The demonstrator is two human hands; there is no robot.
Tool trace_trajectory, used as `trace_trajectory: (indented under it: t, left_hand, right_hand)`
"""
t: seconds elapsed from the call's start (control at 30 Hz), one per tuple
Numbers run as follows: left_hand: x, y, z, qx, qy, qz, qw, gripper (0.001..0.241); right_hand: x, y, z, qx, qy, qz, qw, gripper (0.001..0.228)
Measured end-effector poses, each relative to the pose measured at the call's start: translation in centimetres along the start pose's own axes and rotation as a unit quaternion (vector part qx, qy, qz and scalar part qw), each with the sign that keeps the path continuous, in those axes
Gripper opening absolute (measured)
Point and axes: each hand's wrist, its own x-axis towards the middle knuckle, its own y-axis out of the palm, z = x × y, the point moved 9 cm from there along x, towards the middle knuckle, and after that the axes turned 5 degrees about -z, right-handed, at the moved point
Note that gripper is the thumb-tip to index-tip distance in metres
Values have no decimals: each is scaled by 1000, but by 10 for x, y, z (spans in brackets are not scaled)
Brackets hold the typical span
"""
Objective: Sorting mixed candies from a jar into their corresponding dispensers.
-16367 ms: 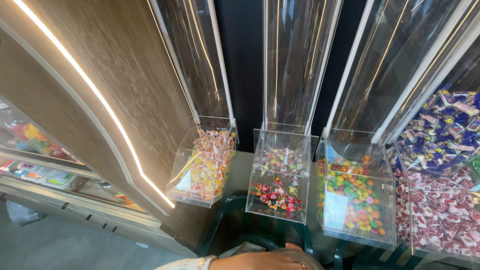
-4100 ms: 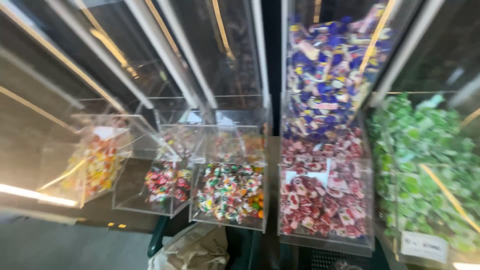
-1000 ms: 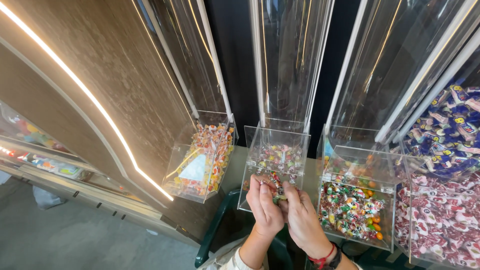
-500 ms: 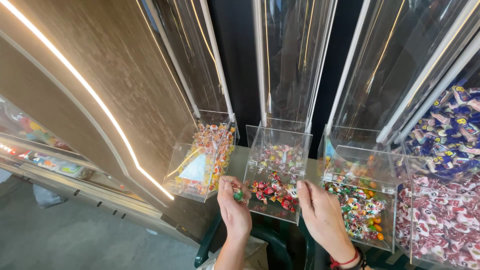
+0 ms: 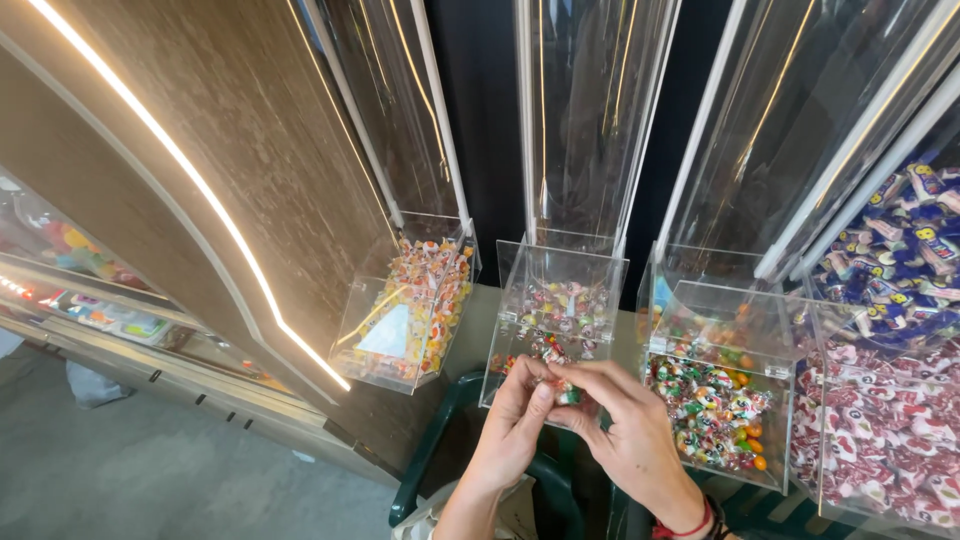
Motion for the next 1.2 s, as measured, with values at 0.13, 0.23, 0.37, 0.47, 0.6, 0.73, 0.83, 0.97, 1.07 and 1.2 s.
trace_trajectory:
  t: [0.13,0.23,0.37,0.47,0.6,0.73,0.83,0.97,1.07,1.2]
  left_hand:
    - [2,12,4,5,2,32,999,13]
    - [4,13,10,12,14,-10,1000,10]
    - [8,9,21,-3,5,-47,999,10]
    - [22,-2,-1,16,-17,-94,995,12]
    - [27,-11,-28,413,68,-128,899,18]
    - [15,14,-53,572,252,-110,773,27]
    - [10,24,-69,565,144,-114,804,29]
    - [-3,39,-43,271,80,-6,959,44]
    - [-2,31,-10,54,-3,-5,999,43]
    - [-7,50,-28,41,14,77,996,59]
  right_hand:
    - [-14,-12,-1,0,-42,-67,997,41]
    - [-20,-20,-12,-27,4,-115,993,34]
    - [-23,-32,-21,-36,36,-167,985,29]
    - [-28,-26,-62,81,81,-151,982,29]
    - [-42,0,-111,388,192,-85,897,33]
    - [-47,5,-122,444,277,-97,847,31]
    - [-46,3,-116,430,253,-95,861,30]
    - [-38,-11,-76,386,89,-85,914,30]
    - [-40,-25,-60,273,77,-127,951,39]
    - [-41,-41,-41,53,72,-144,986,52]
